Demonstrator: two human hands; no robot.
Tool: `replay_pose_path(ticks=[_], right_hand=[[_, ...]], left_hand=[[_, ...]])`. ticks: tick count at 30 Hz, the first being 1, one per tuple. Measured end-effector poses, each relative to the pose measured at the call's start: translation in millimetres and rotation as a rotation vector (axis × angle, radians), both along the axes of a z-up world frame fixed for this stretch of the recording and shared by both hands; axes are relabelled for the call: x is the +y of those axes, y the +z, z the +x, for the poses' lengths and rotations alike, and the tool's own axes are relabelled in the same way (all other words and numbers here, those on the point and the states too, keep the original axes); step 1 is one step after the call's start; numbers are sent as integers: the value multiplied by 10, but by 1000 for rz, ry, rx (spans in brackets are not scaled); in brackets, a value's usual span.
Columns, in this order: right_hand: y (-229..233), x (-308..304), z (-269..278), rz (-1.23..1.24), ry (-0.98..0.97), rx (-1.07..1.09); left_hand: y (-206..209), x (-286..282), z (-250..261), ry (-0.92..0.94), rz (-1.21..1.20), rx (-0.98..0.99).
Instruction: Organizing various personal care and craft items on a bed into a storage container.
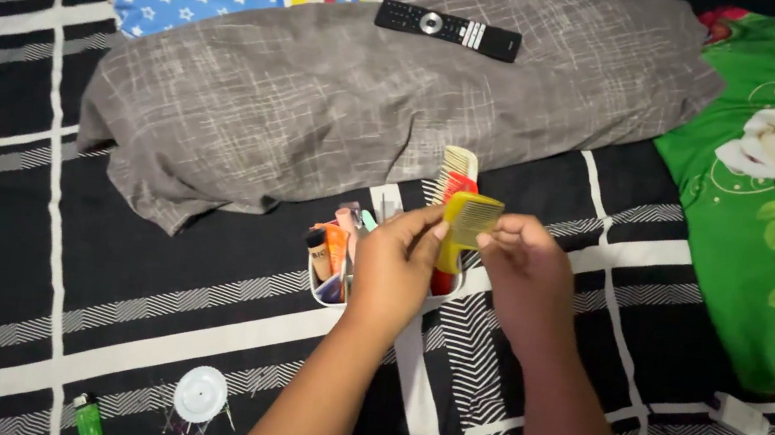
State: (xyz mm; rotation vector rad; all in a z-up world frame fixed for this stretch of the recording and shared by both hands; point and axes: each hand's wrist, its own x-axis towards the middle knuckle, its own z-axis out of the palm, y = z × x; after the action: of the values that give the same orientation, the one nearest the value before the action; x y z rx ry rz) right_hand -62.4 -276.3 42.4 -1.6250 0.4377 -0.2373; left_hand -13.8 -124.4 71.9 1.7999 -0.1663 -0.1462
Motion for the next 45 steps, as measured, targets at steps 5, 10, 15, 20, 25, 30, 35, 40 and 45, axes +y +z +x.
replay_pose_path(ticks=[5,10,15,20,25,30,35,40,45], right_hand=[[-191,-53,41,-131,37,21],[-652,-131,108,-83,59,0],[-750,-167,225,-154,148,197],[-688,-153,241,-282,59,75],[-292,-2,202,-318,19,164],[-3,224,168,-133,99,115],[113,481,189,-22,156,3],[391,811,187,-63,195,-57],[654,1219,205,-26,242,-58]], left_hand=[[-309,-88,28,11,30,48],[-475,-125,56,41,141,121],[-775,-152,49,73,262,3],[-818,-213,23,84,243,27],[-602,-172,-21,102,186,72],[-468,-47,-47,103,55,14],[-114,221,-81,141,-12,25],[292,571,-126,219,2,29],[532,1039,-183,250,-67,27]])
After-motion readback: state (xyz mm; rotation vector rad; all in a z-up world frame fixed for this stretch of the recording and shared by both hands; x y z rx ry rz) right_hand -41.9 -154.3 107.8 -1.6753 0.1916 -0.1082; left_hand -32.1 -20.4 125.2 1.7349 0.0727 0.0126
